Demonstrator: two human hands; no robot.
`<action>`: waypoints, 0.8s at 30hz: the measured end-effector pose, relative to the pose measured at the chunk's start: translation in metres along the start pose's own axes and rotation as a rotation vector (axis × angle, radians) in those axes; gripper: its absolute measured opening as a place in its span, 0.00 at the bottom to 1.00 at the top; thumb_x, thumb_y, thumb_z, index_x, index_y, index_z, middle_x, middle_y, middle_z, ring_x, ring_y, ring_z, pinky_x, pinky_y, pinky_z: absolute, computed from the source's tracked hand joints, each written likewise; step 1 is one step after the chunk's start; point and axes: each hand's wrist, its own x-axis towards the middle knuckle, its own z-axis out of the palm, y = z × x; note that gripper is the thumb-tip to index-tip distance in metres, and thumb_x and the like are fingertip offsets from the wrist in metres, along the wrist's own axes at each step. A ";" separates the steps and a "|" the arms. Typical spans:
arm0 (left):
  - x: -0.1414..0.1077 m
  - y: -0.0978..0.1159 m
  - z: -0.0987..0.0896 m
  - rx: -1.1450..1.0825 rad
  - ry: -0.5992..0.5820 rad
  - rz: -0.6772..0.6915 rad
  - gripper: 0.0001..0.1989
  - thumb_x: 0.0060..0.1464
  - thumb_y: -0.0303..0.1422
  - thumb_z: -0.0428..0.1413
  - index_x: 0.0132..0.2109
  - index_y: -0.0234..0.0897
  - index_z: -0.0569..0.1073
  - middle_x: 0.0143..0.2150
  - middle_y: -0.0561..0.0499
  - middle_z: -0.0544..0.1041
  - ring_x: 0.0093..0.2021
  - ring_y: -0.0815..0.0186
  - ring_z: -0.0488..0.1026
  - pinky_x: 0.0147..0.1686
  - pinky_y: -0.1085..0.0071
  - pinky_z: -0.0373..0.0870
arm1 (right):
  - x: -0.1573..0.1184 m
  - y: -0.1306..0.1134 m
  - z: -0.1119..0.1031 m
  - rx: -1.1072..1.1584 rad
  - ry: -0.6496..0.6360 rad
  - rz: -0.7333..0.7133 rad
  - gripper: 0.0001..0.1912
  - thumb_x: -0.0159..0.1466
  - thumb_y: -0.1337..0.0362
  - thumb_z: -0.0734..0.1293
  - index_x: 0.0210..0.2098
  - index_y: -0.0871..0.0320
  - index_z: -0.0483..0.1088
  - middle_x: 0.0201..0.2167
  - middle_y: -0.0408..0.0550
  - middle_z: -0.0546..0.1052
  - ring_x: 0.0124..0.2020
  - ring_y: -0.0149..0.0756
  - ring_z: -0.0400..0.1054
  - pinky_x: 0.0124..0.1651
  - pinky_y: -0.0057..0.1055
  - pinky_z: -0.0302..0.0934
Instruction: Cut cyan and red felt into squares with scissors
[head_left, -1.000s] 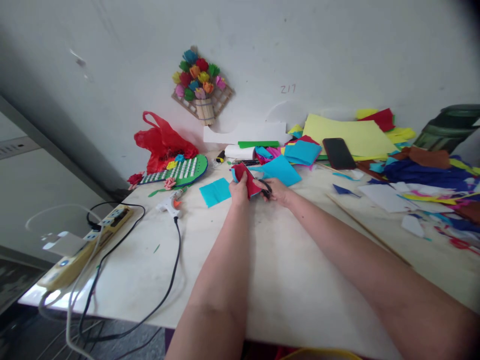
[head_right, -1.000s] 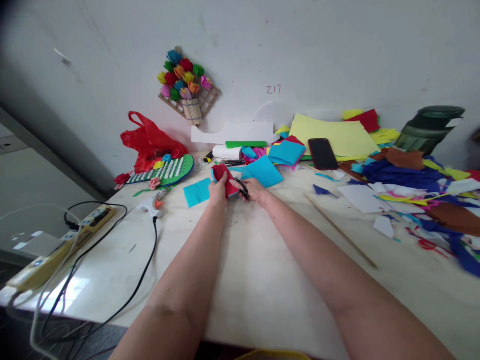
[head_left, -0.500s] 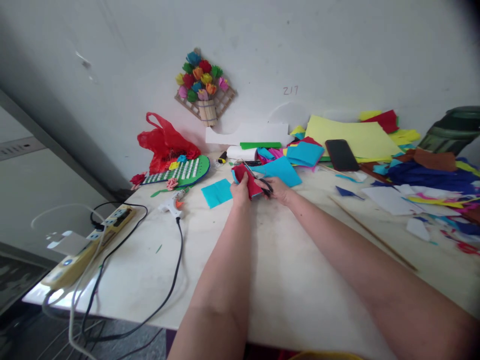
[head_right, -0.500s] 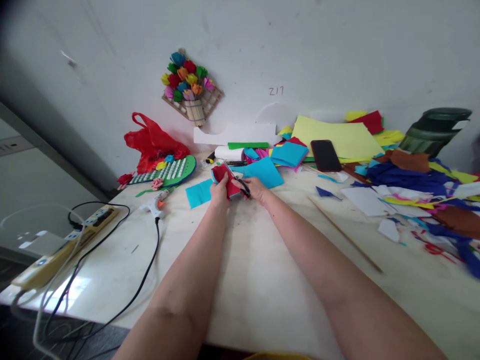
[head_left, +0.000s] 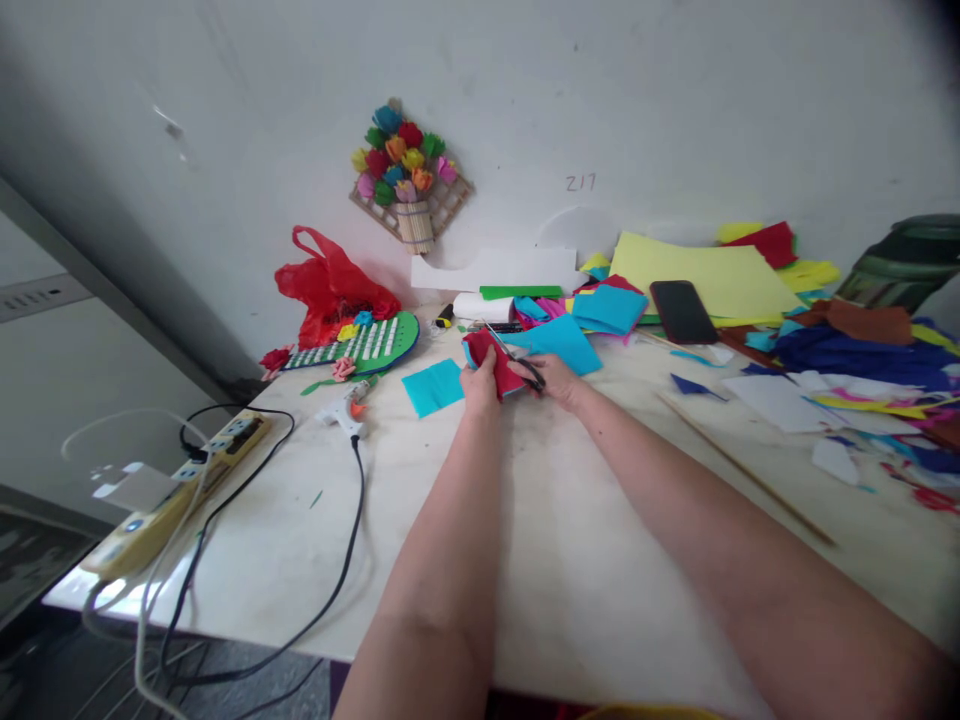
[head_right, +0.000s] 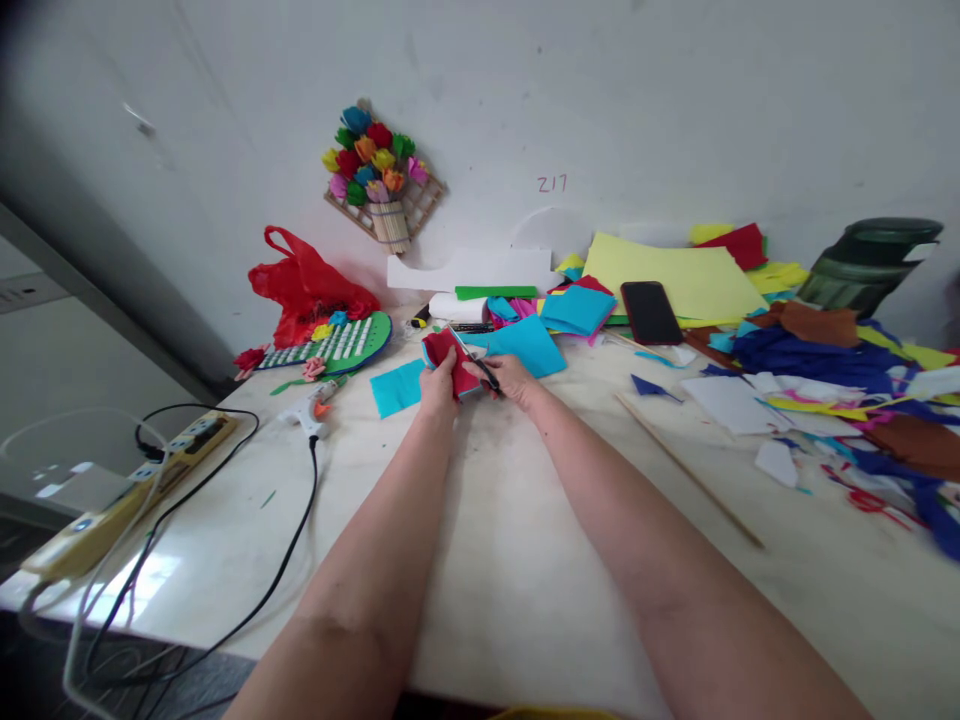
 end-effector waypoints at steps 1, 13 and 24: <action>0.000 0.000 0.000 -0.001 0.002 -0.001 0.17 0.36 0.38 0.65 0.34 0.32 0.72 0.29 0.47 0.76 0.29 0.62 0.75 0.32 0.66 0.71 | 0.000 0.000 -0.001 -0.002 -0.005 0.005 0.19 0.48 0.50 0.70 0.18 0.60 0.66 0.11 0.38 0.63 0.12 0.23 0.55 0.14 0.23 0.46; -0.005 0.005 0.002 -0.021 0.003 -0.012 0.15 0.37 0.36 0.64 0.31 0.33 0.72 0.27 0.48 0.76 0.26 0.64 0.75 0.29 0.69 0.71 | -0.002 -0.002 0.002 0.012 0.002 0.007 0.18 0.48 0.50 0.70 0.19 0.60 0.66 0.11 0.39 0.64 0.12 0.23 0.55 0.14 0.23 0.43; -0.005 0.005 0.003 -0.006 0.027 -0.022 0.14 0.37 0.36 0.64 0.30 0.32 0.71 0.27 0.47 0.75 0.29 0.61 0.75 0.29 0.68 0.72 | -0.004 -0.007 0.007 0.046 0.020 0.011 0.17 0.46 0.52 0.71 0.18 0.59 0.66 0.10 0.37 0.62 0.12 0.24 0.53 0.14 0.24 0.45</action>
